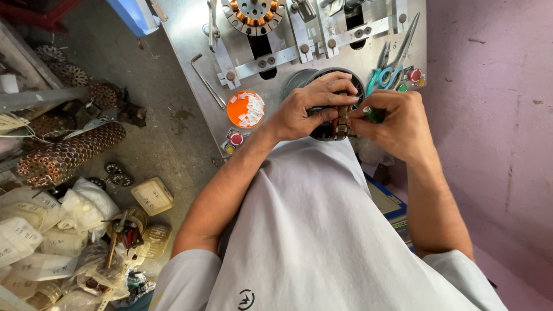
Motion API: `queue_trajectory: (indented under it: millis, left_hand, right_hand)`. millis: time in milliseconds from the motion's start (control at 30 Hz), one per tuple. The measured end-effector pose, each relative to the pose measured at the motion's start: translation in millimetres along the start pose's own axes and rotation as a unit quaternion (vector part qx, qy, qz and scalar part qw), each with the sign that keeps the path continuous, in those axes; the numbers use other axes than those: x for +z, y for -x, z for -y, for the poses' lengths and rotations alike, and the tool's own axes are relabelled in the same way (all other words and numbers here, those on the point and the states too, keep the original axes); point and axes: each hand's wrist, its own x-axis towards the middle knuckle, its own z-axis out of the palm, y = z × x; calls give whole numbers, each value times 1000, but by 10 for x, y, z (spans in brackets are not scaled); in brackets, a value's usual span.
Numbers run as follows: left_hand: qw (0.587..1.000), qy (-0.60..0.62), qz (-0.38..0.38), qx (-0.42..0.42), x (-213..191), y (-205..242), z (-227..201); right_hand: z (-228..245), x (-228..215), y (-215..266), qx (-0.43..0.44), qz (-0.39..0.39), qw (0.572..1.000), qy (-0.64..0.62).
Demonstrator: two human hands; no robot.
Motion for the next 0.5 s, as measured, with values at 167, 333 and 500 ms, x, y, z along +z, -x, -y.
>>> queue_trajectory:
  millis: [167, 333, 500]
  left_hand:
    - [1000, -4, -12, 18, 21, -10, -31]
    - [1000, 6, -6, 9, -52, -7, -3]
    - [1000, -14, -12, 23, -33, -27, -15]
  right_hand:
    - [87, 126, 160, -84, -86, 993, 9]
    - [115, 331, 272, -109, -170, 978, 50]
    - [128, 402, 314, -121, -193, 970, 90]
